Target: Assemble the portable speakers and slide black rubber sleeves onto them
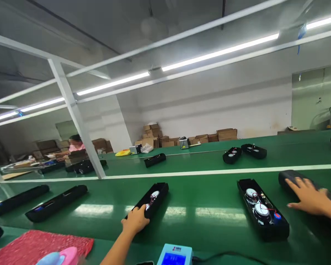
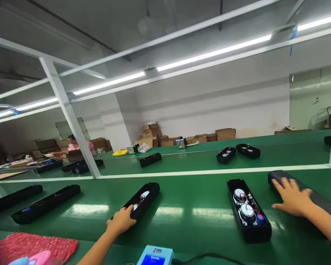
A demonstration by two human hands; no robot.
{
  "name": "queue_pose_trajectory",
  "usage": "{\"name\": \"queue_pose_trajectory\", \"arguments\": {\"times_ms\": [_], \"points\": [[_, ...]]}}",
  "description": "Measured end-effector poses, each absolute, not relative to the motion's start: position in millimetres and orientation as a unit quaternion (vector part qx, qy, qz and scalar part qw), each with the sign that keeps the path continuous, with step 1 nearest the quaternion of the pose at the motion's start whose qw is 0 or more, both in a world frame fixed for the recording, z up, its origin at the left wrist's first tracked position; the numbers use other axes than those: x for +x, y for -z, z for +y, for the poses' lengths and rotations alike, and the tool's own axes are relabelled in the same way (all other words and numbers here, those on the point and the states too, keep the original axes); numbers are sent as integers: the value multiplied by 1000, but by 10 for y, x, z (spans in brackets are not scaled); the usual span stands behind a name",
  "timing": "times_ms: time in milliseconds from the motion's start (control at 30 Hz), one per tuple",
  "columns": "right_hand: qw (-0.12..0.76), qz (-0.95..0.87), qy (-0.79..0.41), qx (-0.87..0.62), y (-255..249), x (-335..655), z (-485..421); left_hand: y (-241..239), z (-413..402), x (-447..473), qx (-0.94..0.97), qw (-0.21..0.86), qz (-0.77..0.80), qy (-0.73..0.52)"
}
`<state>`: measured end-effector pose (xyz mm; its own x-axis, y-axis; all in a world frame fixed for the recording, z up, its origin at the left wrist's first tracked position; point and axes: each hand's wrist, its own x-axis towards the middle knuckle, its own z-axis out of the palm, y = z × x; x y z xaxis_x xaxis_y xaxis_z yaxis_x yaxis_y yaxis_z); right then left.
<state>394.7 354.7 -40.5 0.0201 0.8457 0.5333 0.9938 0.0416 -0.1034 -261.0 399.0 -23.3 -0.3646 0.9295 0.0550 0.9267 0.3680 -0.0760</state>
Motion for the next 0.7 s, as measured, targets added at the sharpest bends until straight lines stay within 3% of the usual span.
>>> {"name": "queue_pose_trajectory", "arguments": {"times_ms": [100, 167, 400, 700], "points": [[135, -804, 70, -575, 631, 3575, 3329, 252, 3977, -2596, -594, 38, -800, -70], [115, -808, 85, -572, 742, 3353, 3204, 241, 3912, -2549, -609, 52, -786, -94], [161, -805, 138, -554, 871, 3121, 3153, 152, 3622, -2240, -628, 82, -769, -83], [223, -771, 199, -561, 285, 2976, 2331, -556, 3118, -1712, -684, 68, -724, 67]]}}
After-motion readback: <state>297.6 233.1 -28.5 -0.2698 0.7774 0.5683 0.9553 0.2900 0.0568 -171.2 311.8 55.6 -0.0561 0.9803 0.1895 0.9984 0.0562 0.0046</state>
